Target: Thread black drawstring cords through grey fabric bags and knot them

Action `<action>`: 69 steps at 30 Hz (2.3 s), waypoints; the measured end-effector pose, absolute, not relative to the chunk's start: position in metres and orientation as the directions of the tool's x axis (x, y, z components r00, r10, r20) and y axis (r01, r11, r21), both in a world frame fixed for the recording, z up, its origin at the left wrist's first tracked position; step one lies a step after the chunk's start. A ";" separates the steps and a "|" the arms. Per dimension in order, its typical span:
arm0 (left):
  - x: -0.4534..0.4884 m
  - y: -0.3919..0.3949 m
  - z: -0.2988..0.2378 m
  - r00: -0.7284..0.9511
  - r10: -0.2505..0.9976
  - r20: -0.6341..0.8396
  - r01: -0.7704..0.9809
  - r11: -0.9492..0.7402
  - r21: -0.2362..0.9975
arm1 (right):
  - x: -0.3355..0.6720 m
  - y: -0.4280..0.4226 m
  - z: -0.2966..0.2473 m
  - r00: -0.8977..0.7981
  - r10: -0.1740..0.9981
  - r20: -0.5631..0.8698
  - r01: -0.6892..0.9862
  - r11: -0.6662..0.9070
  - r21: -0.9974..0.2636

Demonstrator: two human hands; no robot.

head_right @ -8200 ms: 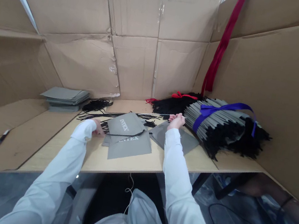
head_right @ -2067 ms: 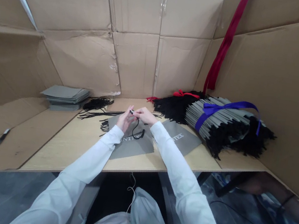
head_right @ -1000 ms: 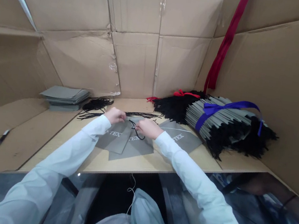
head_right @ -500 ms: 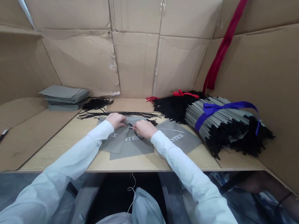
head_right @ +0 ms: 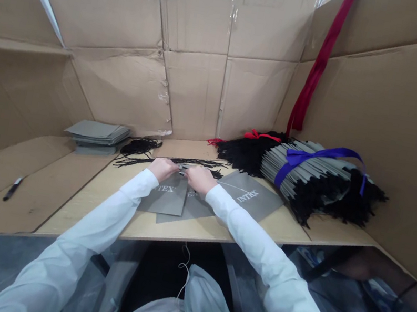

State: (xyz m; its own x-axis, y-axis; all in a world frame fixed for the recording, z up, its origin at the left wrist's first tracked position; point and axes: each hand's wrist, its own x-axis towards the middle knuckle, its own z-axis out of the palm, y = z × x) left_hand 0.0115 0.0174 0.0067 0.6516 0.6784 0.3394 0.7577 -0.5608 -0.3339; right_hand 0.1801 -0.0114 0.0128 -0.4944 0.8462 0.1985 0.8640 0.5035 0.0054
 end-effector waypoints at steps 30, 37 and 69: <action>0.035 0.018 -0.017 0.537 0.748 0.389 0.750 -0.635 0.184 | 0.195 0.008 0.011 -0.603 0.787 0.130 0.795 0.578 0.183; 0.054 0.031 -0.013 0.482 0.811 0.331 0.662 -0.584 0.469 | 0.209 0.015 0.011 -0.630 0.769 0.114 0.776 0.616 0.134; 0.054 0.030 -0.004 0.342 0.873 0.348 0.709 -0.483 0.514 | 0.264 0.069 0.021 0.736 0.670 0.092 -0.310 0.456 -0.834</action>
